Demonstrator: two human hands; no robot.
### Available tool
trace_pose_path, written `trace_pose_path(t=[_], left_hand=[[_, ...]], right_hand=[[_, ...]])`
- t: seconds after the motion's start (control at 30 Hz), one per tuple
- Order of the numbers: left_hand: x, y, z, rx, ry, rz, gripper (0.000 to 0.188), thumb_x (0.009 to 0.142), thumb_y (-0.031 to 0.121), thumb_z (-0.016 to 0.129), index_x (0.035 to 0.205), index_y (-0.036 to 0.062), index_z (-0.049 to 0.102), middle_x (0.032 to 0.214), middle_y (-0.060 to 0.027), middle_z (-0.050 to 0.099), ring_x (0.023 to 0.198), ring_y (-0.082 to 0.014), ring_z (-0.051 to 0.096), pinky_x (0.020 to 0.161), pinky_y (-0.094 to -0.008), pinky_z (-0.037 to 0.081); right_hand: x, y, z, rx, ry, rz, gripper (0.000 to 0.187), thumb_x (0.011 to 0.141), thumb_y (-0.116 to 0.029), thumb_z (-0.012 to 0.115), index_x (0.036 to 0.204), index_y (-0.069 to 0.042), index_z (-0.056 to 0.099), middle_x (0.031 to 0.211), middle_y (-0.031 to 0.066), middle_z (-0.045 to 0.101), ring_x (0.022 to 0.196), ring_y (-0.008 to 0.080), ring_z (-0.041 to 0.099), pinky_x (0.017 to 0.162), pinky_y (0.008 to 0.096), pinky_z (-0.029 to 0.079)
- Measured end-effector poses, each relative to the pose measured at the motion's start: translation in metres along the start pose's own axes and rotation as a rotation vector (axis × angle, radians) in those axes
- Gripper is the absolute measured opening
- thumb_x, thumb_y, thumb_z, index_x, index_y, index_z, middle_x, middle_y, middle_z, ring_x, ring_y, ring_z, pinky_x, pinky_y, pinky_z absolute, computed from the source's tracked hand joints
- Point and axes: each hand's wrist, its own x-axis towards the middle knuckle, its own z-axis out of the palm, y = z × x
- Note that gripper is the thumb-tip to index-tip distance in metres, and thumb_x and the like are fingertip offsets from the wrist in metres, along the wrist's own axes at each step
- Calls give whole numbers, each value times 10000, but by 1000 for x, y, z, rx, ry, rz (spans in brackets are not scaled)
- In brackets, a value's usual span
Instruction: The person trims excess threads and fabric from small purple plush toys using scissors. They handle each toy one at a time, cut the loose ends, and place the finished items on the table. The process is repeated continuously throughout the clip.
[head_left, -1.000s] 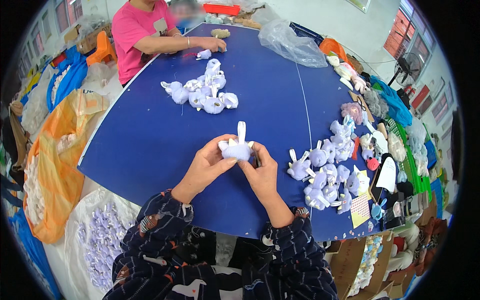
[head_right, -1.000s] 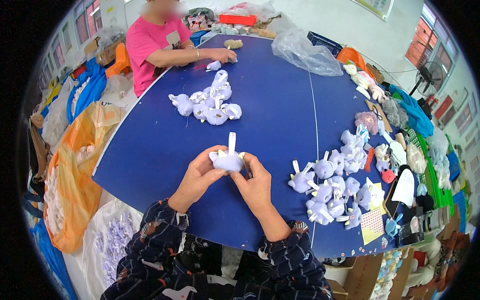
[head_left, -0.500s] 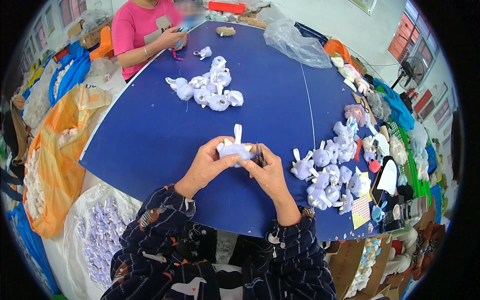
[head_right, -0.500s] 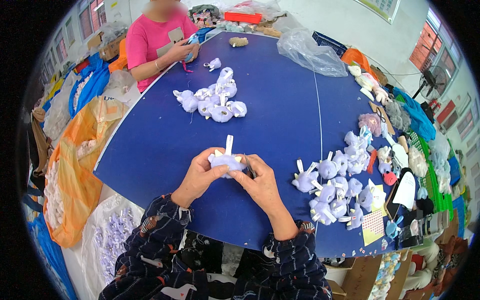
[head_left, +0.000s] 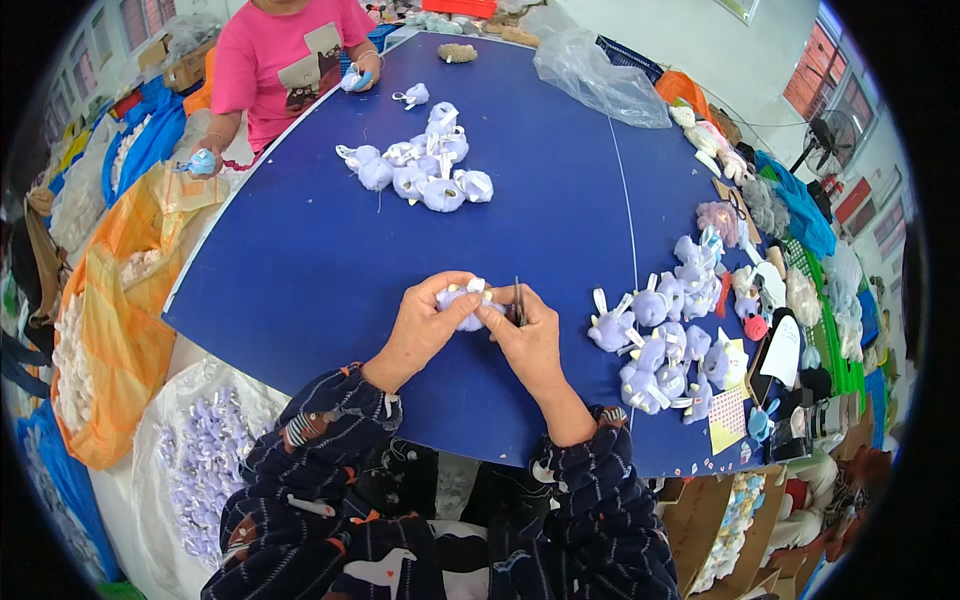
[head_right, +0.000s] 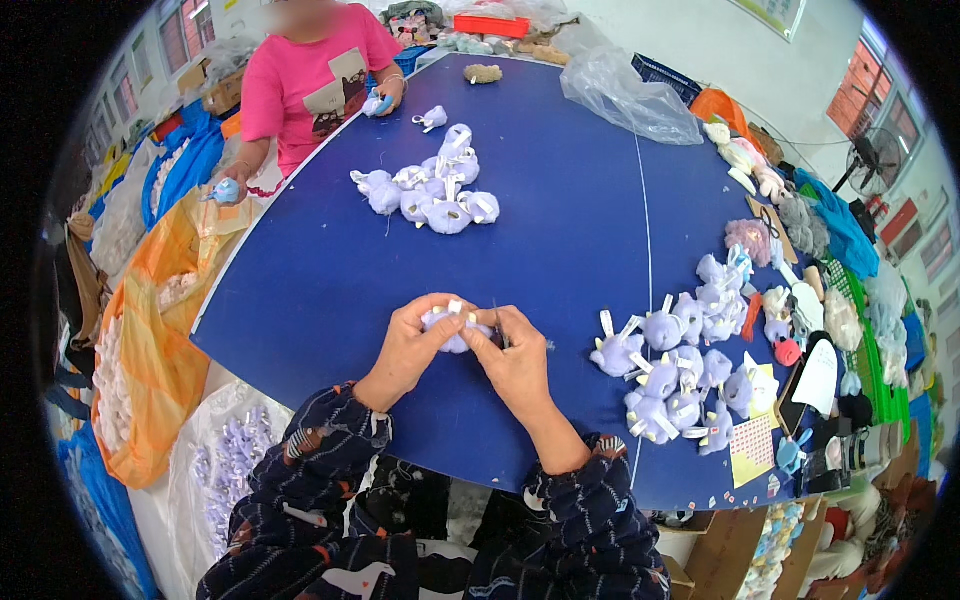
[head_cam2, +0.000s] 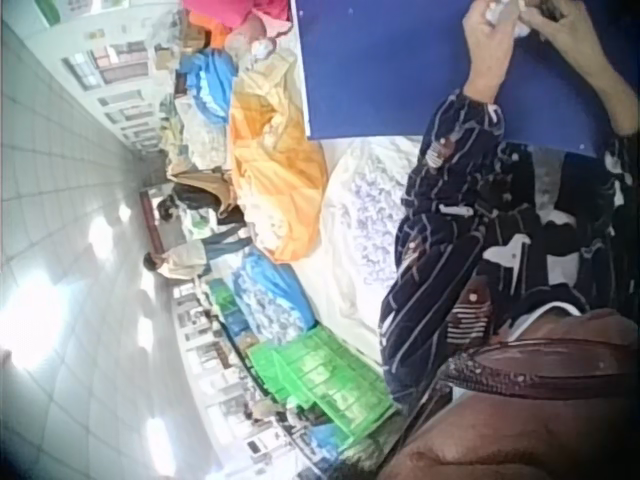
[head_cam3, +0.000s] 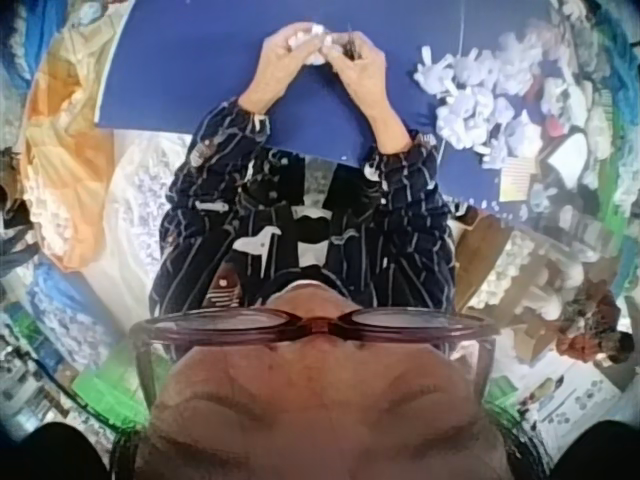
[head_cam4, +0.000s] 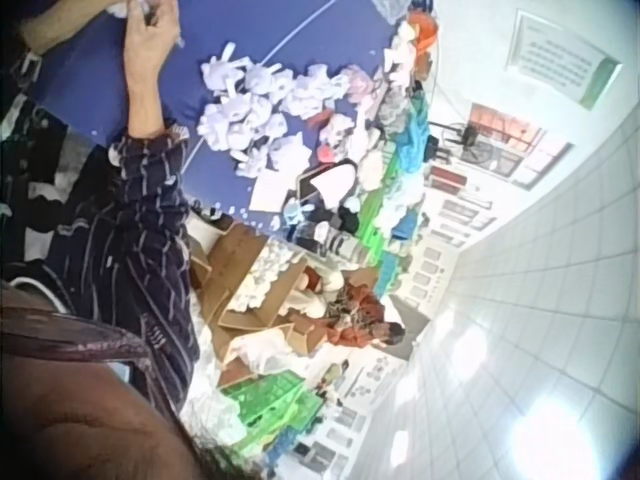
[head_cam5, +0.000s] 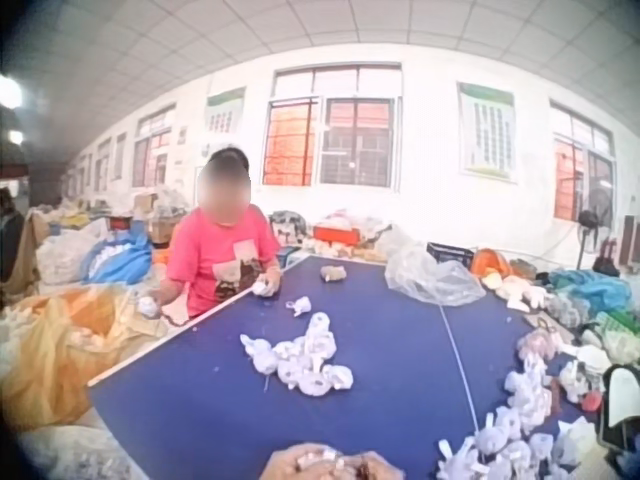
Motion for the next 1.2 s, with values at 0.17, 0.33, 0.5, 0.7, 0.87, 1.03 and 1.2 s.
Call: trace_pose_path(t=[0.17, 0.33, 0.5, 0.7, 0.87, 1.03, 1.2], left_hand=[[2, 14, 11, -423, 15, 25, 399, 847, 51, 550, 1216, 1, 407, 1151, -106, 513, 1011, -148, 524, 878, -287, 435], [4, 11, 2, -418, -7, 18, 426, 853, 18, 511, 1245, -6, 345, 1149, -142, 505, 1096, -191, 497, 940, -339, 415], [3, 11, 5, -306, 52, 20, 323, 857, 27, 511, 1164, 12, 408, 1081, -134, 547, 990, -196, 563, 845, -335, 486], [2, 11, 1, -309, 51, 46, 308, 849, 18, 513, 1144, 35, 427, 1025, -128, 569, 940, -179, 582, 802, -315, 507], [3, 11, 0, -293, 52, 50, 322, 840, 38, 527, 1150, 38, 439, 999, -101, 578, 874, -150, 589, 699, -268, 519], [-1, 17, -10, -210, 46, 72, 284, 830, 97, 550, 1098, 19, 497, 897, -71, 598, 753, -110, 600, 554, -224, 505], [8, 16, 4, -284, -60, 100, 324, 788, 100, 572, 1090, -3, 514, 806, -66, 606, 588, -90, 557, 483, -209, 455]], right_hand=[[0, -7, -5, 262, 36, 83, 262, 776, -137, 683, 975, 4, 587, 669, -5, 554, 516, 30, 476, 448, 179, 393], [-1, -14, -5, 217, -7, 109, 217, 781, -143, 674, 917, -2, 582, 660, -5, 547, 516, 40, 478, 452, 189, 396], [-2, -15, -6, 108, 21, 89, 181, 793, -144, 657, 874, -8, 571, 639, -9, 530, 516, 40, 474, 455, 190, 394], [-1, -17, -3, 168, 15, 81, 169, 793, -125, 651, 868, 0, 568, 643, -8, 531, 512, 39, 470, 457, 190, 395], [-1, -12, -1, 252, 76, 115, 149, 777, -71, 638, 873, 10, 558, 686, 33, 552, 494, 71, 490, 443, 197, 390], [-2, -14, 6, 291, 88, 195, 132, 781, -40, 617, 896, -12, 557, 659, 10, 525, 467, 67, 460, 417, 202, 359], [-5, -2, -10, 334, 139, 148, 111, 850, -60, 535, 955, -26, 531, 538, -50, 349, 425, 18, 293, 398, 180, 293]])
